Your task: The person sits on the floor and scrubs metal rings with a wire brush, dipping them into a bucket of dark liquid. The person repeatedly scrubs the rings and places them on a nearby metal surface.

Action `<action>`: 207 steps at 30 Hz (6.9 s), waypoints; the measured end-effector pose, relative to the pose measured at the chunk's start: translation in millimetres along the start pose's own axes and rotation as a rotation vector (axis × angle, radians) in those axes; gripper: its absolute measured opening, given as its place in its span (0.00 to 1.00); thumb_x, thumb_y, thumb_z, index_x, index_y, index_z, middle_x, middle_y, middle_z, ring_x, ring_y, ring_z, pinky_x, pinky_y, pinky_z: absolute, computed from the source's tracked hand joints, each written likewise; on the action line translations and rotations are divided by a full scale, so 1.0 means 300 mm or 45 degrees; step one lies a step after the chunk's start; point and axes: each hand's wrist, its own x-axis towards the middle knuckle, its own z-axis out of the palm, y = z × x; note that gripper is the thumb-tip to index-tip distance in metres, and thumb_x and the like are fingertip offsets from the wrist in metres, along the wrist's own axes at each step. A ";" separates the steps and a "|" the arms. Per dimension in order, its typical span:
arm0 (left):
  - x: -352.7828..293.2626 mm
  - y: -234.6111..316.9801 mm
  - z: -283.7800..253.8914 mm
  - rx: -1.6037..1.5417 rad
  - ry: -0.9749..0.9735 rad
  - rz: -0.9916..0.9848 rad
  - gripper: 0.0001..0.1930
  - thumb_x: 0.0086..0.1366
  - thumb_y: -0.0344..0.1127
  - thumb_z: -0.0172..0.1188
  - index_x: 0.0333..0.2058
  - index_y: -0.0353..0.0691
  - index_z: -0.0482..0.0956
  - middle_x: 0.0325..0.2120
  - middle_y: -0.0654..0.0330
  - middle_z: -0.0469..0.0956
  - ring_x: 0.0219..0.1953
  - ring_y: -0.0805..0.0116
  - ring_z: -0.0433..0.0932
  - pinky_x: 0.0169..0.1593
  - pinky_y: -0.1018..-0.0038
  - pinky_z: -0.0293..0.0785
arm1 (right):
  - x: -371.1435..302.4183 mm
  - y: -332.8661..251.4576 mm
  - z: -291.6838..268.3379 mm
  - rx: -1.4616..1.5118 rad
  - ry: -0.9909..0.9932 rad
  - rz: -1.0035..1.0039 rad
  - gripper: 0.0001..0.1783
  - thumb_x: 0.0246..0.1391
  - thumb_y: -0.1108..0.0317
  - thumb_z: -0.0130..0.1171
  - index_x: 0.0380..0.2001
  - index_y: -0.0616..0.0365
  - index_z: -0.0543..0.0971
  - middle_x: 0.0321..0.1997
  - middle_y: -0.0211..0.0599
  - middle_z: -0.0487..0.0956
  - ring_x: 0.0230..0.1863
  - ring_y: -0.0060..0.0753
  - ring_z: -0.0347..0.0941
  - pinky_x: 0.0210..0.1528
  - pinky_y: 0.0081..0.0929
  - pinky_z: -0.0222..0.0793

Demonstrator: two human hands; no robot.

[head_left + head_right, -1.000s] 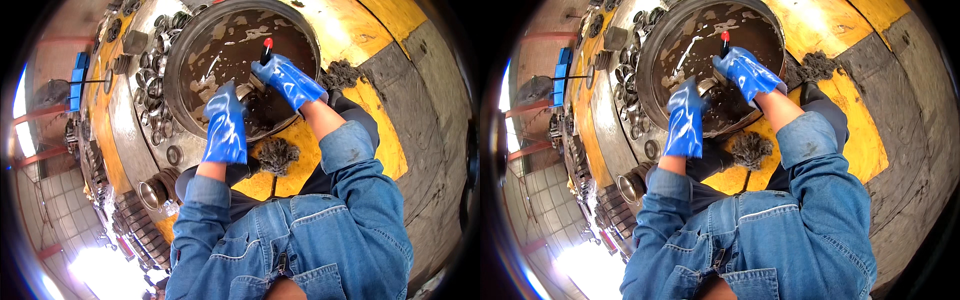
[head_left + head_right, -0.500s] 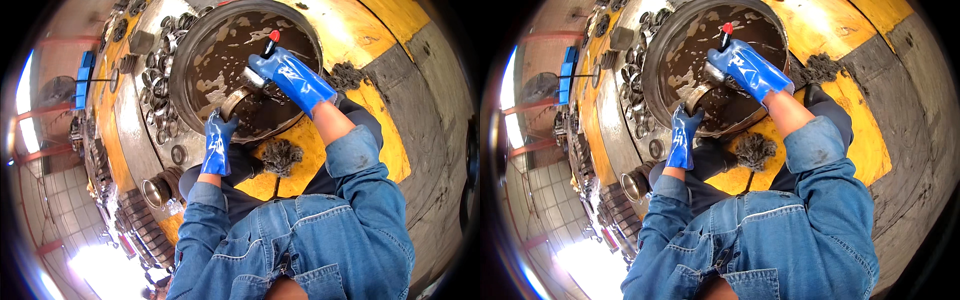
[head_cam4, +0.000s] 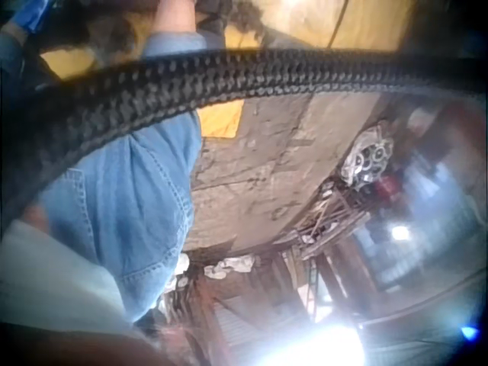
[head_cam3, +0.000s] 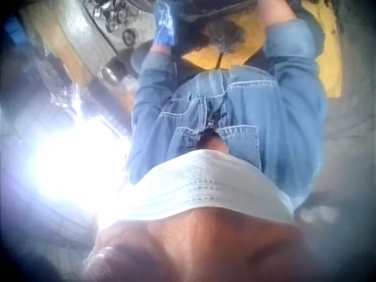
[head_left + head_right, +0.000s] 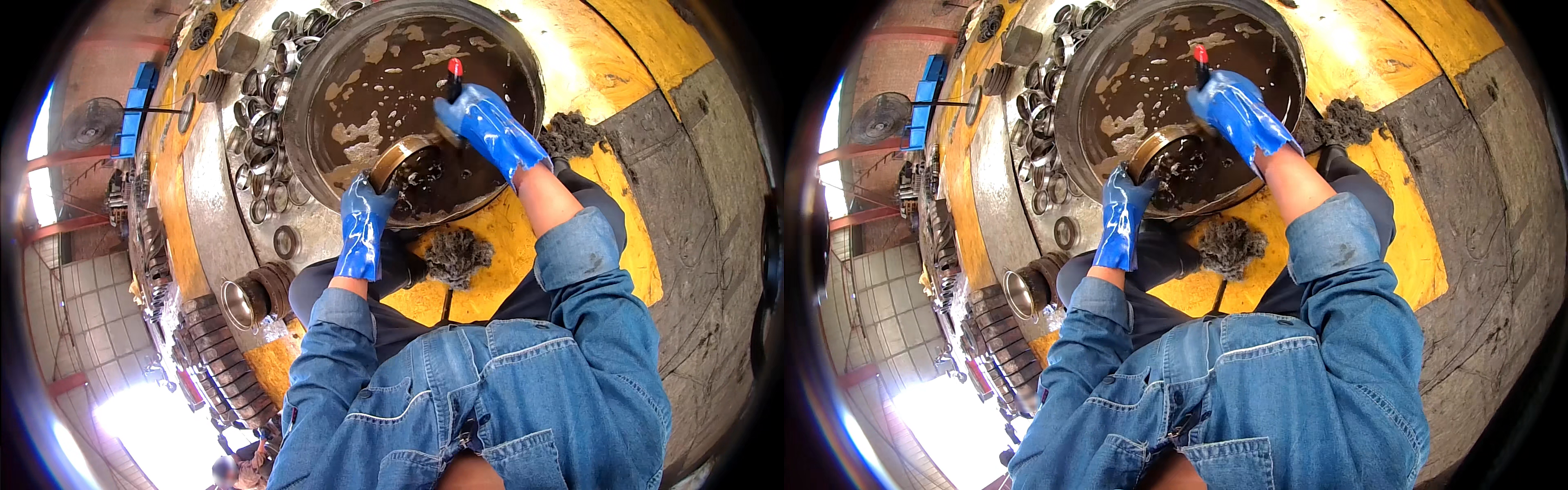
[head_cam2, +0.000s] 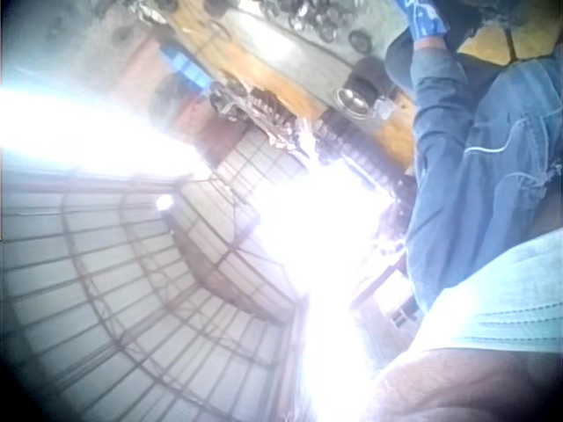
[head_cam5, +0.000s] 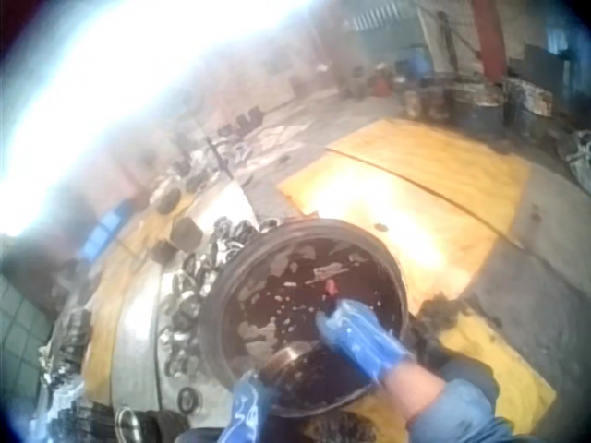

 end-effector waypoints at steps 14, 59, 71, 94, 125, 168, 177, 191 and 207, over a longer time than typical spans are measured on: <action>-0.002 -0.052 0.033 0.056 0.054 0.018 0.28 0.56 0.48 0.75 0.49 0.34 0.83 0.43 0.41 0.86 0.48 0.42 0.84 0.53 0.57 0.80 | -0.065 -0.178 0.046 0.227 0.010 -0.051 0.25 0.59 0.49 0.58 0.40 0.62 0.86 0.34 0.58 0.85 0.38 0.52 0.83 0.46 0.42 0.77; 0.043 -0.064 0.042 -0.495 -0.084 -0.046 0.26 0.62 0.49 0.69 0.50 0.35 0.83 0.44 0.43 0.87 0.48 0.47 0.86 0.51 0.59 0.79 | 0.110 0.137 0.355 0.731 0.307 -0.314 0.19 0.63 0.53 0.68 0.41 0.60 0.86 0.36 0.43 0.89 0.37 0.39 0.86 0.46 0.35 0.81; 0.044 -0.035 0.001 -0.365 -0.140 -0.108 0.24 0.62 0.48 0.69 0.49 0.34 0.84 0.39 0.46 0.88 0.43 0.52 0.88 0.48 0.61 0.80 | 0.031 0.042 0.382 0.754 0.014 -0.524 0.21 0.62 0.51 0.71 0.47 0.56 0.85 0.41 0.39 0.89 0.43 0.33 0.85 0.51 0.29 0.80; 0.038 -0.067 -0.079 -0.496 0.023 -0.192 0.30 0.76 0.55 0.59 0.52 0.26 0.81 0.44 0.47 0.87 0.42 0.60 0.86 0.47 0.64 0.81 | -0.079 0.066 0.450 0.856 -0.007 -0.834 0.11 0.59 0.62 0.70 0.41 0.56 0.87 0.41 0.41 0.89 0.41 0.34 0.86 0.47 0.32 0.81; 0.025 -0.060 0.010 -0.534 0.084 -0.019 0.29 0.66 0.52 0.69 0.51 0.28 0.82 0.38 0.44 0.88 0.40 0.58 0.88 0.46 0.66 0.81 | -0.072 0.035 0.399 -1.155 0.055 -0.896 0.27 0.55 0.63 0.65 0.59 0.55 0.78 0.47 0.46 0.85 0.34 0.39 0.86 0.26 0.40 0.78; -0.006 -0.061 0.020 -0.456 0.256 0.077 0.30 0.71 0.60 0.57 0.55 0.38 0.82 0.46 0.42 0.85 0.51 0.43 0.84 0.55 0.58 0.79 | -0.044 0.001 0.372 -1.169 -0.038 -1.276 0.24 0.62 0.61 0.57 0.52 0.73 0.74 0.28 0.50 0.84 0.26 0.47 0.84 0.28 0.43 0.79; -0.004 -0.042 0.002 -0.425 0.223 0.073 0.31 0.70 0.63 0.55 0.54 0.41 0.83 0.45 0.43 0.85 0.50 0.43 0.84 0.54 0.57 0.80 | 0.024 0.034 0.387 -0.976 -0.135 -0.634 0.13 0.62 0.59 0.58 0.46 0.44 0.87 0.37 0.43 0.87 0.42 0.51 0.85 0.43 0.44 0.81; -0.011 -0.024 0.014 -0.449 0.264 0.093 0.31 0.72 0.60 0.57 0.57 0.37 0.81 0.47 0.40 0.85 0.52 0.43 0.84 0.57 0.59 0.78 | -0.006 0.030 0.349 1.578 -0.364 0.720 0.17 0.63 0.52 0.68 0.46 0.52 0.82 0.31 0.38 0.84 0.22 0.34 0.79 0.17 0.25 0.73; 0.007 -0.058 0.026 -0.389 0.258 0.144 0.31 0.73 0.56 0.58 0.57 0.31 0.80 0.50 0.38 0.83 0.55 0.42 0.82 0.59 0.58 0.77 | -0.073 0.021 0.336 -1.015 0.279 -1.065 0.09 0.62 0.65 0.57 0.43 0.48 0.83 0.44 0.35 0.85 0.36 0.40 0.87 0.30 0.40 0.82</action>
